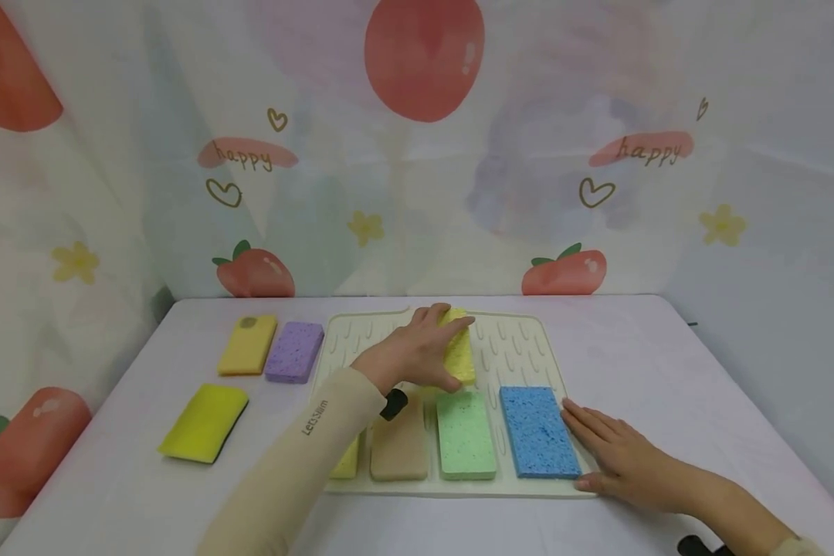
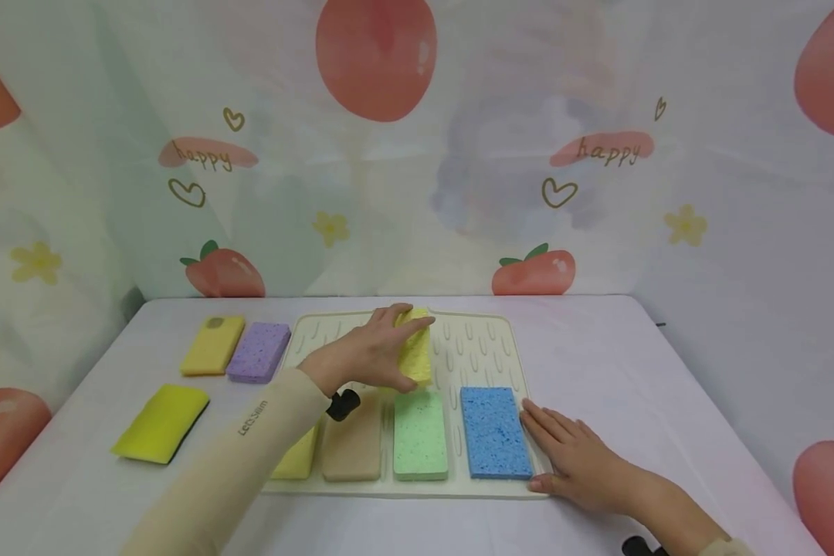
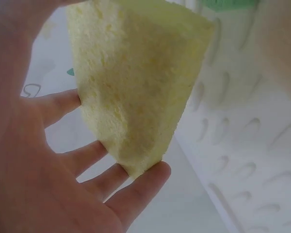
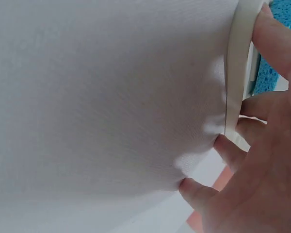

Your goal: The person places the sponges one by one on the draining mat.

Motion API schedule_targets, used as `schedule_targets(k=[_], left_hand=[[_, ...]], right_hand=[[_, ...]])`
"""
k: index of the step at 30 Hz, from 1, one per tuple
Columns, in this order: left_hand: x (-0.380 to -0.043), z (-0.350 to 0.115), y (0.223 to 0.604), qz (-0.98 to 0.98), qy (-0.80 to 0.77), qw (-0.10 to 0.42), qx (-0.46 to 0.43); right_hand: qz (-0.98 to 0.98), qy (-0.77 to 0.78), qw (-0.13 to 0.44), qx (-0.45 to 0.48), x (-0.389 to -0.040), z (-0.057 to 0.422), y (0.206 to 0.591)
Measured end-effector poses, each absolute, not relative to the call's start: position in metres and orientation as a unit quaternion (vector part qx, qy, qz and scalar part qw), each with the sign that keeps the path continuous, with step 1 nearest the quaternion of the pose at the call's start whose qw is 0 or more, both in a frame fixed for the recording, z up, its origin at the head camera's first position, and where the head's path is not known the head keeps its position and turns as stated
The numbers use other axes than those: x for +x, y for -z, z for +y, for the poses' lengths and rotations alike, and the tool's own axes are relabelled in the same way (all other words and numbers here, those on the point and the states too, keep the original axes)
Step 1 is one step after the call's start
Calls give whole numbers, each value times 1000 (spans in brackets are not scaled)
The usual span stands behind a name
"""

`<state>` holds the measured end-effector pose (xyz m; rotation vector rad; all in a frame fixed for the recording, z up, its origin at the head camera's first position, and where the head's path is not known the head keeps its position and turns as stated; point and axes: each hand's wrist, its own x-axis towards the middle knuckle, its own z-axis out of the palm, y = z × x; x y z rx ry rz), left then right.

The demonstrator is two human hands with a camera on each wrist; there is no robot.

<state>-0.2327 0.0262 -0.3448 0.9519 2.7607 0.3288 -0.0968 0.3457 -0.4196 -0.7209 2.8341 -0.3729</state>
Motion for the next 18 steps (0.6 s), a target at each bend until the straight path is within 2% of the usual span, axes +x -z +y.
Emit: schedule_targets(k=[18], left_hand=[[-244,72,353,933,-65,124,331]], right_hand=[[966,85,124,-212,-99,339,415]])
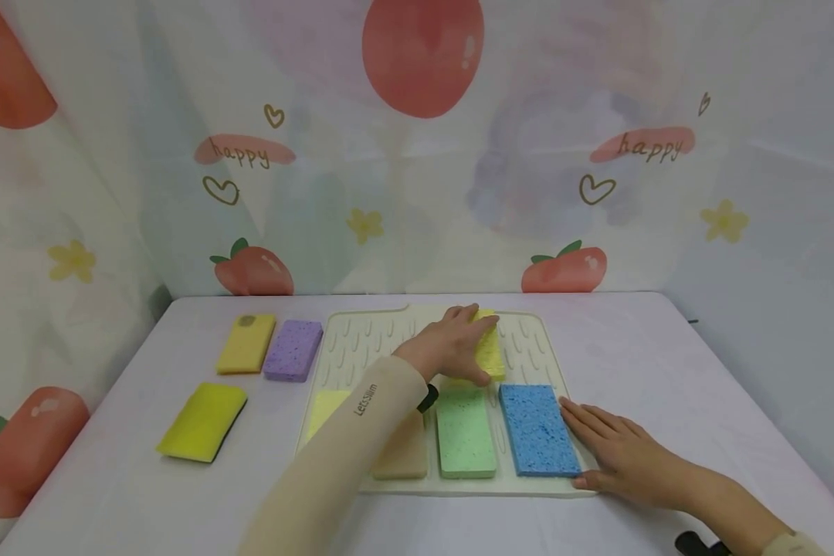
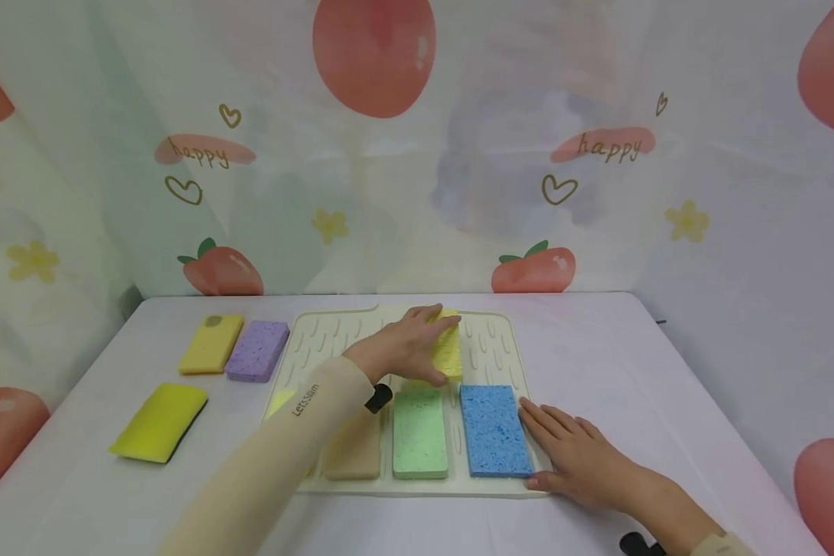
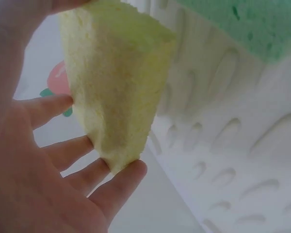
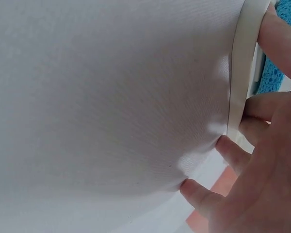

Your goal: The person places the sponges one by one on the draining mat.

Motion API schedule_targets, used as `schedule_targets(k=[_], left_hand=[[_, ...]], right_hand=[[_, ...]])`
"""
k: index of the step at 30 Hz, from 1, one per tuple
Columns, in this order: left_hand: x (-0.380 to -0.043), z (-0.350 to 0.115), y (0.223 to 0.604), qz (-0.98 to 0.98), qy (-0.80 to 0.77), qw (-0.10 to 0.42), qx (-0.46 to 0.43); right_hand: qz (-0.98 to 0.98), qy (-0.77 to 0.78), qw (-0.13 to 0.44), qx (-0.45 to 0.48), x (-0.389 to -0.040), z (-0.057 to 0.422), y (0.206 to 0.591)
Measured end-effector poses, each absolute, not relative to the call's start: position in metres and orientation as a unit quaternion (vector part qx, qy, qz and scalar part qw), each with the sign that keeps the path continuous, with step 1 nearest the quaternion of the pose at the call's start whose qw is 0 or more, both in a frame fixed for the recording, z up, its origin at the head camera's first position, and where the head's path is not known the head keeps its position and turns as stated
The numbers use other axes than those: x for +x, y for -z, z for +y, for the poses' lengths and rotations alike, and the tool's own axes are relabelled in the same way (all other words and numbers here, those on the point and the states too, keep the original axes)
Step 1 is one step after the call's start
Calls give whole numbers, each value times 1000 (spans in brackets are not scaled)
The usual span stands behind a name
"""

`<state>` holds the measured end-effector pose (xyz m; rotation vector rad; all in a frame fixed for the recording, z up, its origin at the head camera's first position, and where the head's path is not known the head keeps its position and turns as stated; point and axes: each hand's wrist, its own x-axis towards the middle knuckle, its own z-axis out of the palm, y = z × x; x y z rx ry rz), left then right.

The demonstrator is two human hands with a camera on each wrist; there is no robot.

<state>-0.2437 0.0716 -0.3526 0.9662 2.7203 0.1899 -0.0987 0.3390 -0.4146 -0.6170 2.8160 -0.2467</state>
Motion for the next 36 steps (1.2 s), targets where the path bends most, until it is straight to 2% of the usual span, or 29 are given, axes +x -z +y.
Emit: schedule_targets(k=[8,21,26,36], left_hand=[[-248,89,364,932,-83,109,336],[-255,114,379,931,-120,100,329],[-251,122,379,933,-101,110,327],[-245,127,371,923,-85,89,363]], right_hand=[[968,76,116,-210,-98,340,414],[968,84,134,-195,-98,338,413],[968,85,134,-196,-99,336,413],[969,70,122,-202,-98,336,413]])
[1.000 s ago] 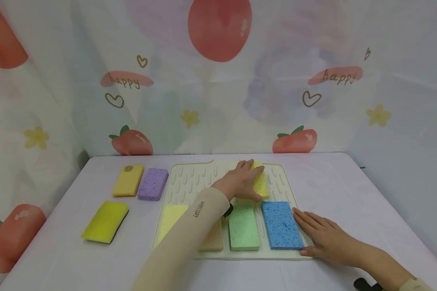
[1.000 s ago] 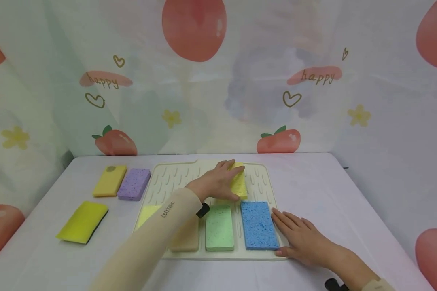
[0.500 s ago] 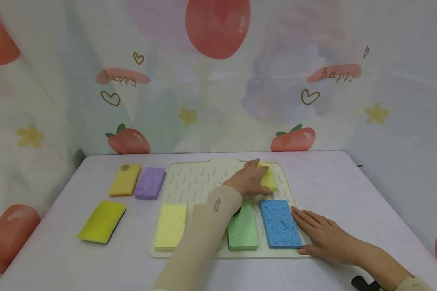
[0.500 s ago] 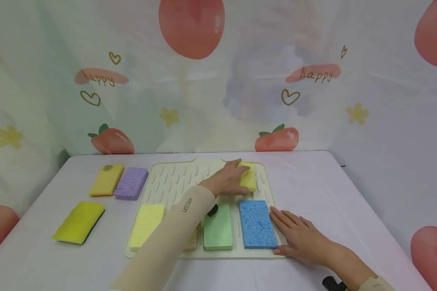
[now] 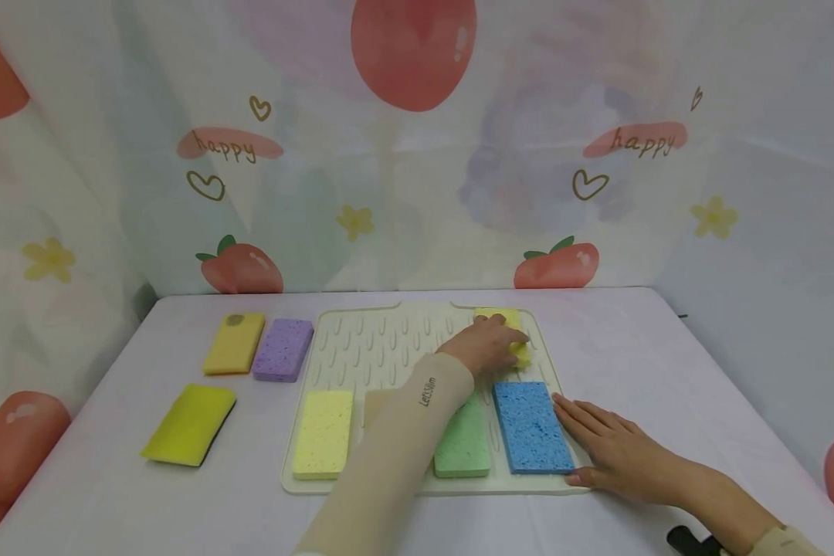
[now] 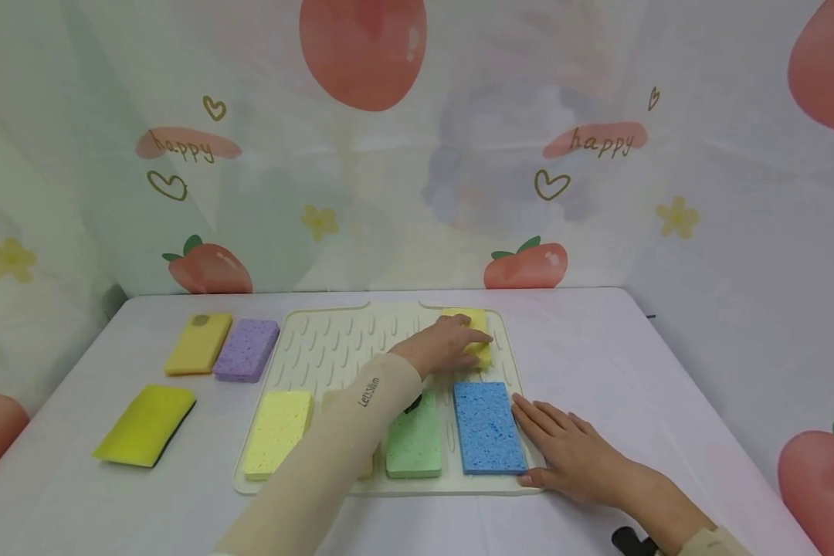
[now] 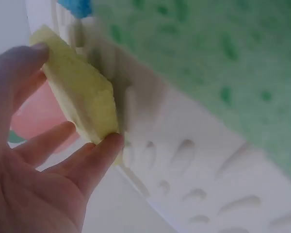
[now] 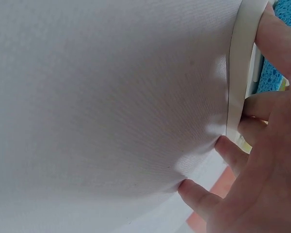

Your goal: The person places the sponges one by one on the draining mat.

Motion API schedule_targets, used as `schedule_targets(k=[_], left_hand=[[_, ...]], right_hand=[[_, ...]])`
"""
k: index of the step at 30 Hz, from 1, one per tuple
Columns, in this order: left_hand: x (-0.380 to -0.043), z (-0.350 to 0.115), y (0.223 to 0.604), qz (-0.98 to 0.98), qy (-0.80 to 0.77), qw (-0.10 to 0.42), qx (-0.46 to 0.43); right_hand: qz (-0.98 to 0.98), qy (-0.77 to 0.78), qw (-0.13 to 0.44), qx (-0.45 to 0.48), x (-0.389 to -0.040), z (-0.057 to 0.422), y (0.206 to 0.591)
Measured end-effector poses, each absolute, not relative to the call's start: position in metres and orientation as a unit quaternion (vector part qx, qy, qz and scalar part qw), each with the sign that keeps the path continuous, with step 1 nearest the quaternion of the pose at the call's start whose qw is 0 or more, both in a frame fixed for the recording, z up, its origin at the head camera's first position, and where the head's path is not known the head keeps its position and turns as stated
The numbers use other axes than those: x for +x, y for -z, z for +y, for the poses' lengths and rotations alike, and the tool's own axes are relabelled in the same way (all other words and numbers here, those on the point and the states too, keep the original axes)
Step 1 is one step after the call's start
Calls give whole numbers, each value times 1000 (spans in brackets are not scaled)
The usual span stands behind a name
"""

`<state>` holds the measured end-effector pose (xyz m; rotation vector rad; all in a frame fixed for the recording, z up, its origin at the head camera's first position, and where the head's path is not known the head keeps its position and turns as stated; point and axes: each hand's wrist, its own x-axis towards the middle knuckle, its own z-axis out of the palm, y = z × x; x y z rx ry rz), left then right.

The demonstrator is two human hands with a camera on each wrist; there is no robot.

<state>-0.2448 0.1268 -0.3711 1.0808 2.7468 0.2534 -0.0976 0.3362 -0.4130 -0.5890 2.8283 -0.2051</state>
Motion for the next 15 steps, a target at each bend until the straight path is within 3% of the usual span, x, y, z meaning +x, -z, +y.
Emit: schedule_targets(k=[15], left_hand=[[-225,133,361,915,-19,57,399]], right_hand=[[968,76,118,-209,-96,337,412]])
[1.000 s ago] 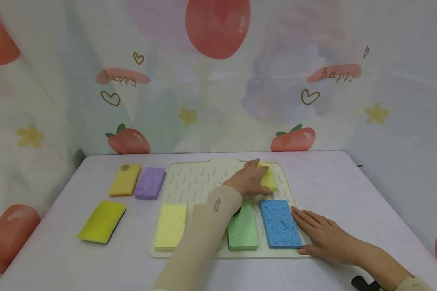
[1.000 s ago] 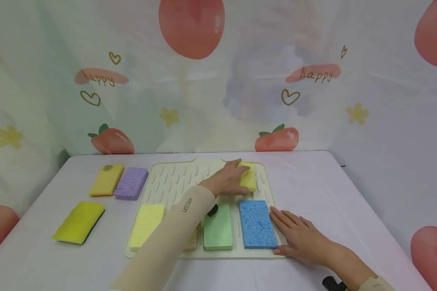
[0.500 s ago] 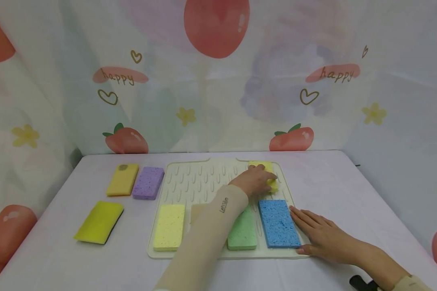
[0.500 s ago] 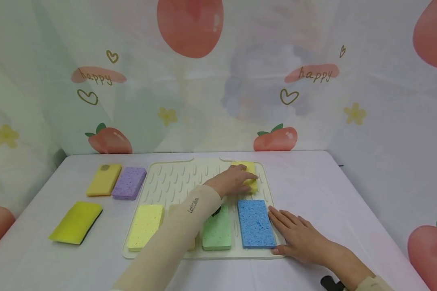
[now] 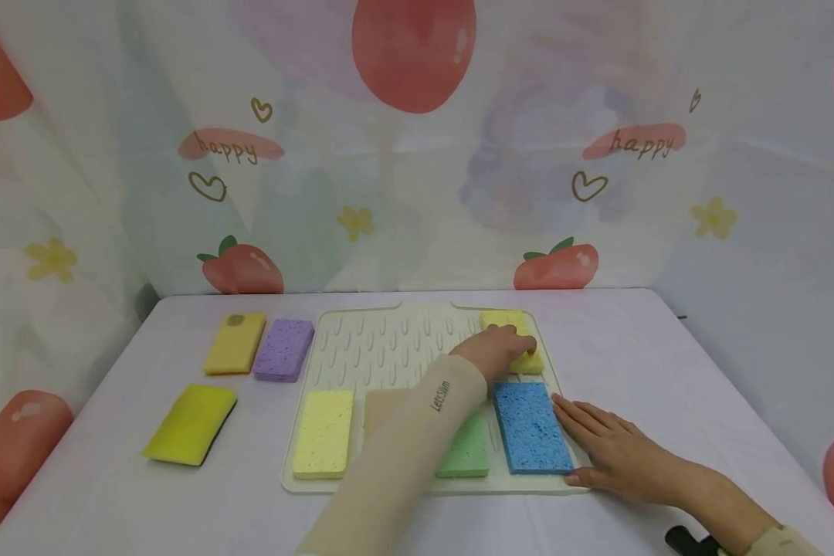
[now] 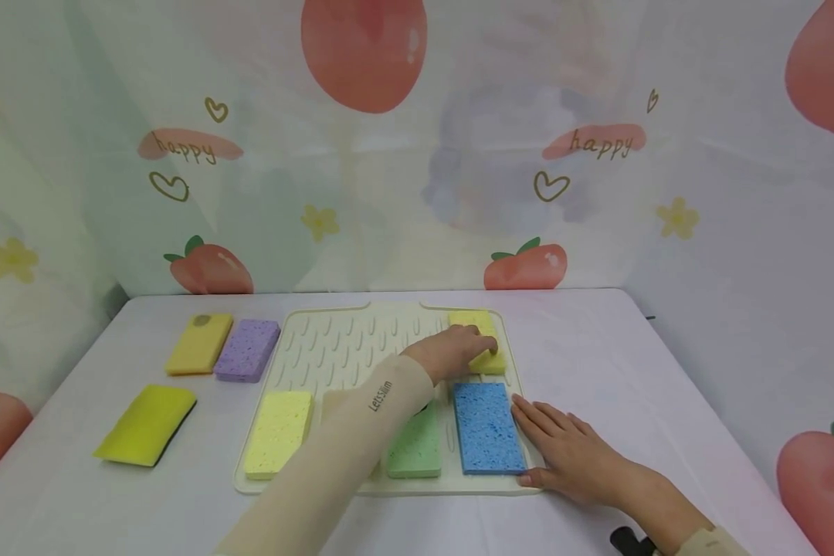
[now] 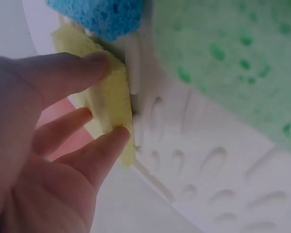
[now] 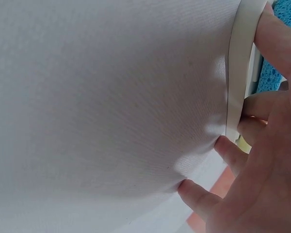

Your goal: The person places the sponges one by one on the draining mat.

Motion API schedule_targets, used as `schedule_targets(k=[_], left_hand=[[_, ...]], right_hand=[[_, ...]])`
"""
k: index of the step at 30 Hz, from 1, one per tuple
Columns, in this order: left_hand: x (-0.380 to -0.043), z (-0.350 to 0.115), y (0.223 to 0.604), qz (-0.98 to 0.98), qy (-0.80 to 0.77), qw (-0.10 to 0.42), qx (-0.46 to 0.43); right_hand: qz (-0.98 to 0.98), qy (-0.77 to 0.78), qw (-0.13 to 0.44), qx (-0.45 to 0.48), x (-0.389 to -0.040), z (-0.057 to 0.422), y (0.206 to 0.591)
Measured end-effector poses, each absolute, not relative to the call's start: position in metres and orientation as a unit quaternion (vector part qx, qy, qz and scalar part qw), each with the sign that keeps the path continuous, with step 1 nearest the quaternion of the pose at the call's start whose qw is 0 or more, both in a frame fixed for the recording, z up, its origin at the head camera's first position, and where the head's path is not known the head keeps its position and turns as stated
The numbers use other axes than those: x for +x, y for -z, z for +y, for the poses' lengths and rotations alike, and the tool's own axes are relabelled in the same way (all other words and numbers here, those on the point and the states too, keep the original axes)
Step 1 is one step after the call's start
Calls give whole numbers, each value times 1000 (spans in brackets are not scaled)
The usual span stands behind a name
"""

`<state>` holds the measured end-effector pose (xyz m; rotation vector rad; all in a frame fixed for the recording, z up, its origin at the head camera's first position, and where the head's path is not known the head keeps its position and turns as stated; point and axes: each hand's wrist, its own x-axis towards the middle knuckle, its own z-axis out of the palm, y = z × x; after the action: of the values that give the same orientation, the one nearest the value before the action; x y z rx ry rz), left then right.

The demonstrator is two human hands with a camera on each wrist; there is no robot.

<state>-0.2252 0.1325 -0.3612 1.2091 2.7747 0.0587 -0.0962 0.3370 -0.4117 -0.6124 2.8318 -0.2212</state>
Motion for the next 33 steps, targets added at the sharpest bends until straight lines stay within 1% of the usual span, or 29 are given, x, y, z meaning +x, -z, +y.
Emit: schedule_targets(k=[5,7,10,13,19,24,29,33], left_hand=[[-230,128,360,913,-28,92,396],[-233,125,356,913,-42,112,390],[-237,122,348,909,-47,130,394],[-238,116,335,904,-41,126,407],[-236,99,312,904,-55,123,407],[-233,75,299,895,-81,89,429],[-229,45,291,883,-101,26,457],[-226,26,290,882,-97,-7,462]], right_hand=[[968,78,123,-204,-98,336,412],[968,77,126,-202,-99,336,412],[968,78,127,-204,-100,336,413],[966,80,126,-210,-100,336,414],[967,76,120,-213,-102,339,417],[967,81,110,-217,-102,341,420],[966,81,98,-223,-102,342,423],[967,86,99,-220,-102,342,423]])
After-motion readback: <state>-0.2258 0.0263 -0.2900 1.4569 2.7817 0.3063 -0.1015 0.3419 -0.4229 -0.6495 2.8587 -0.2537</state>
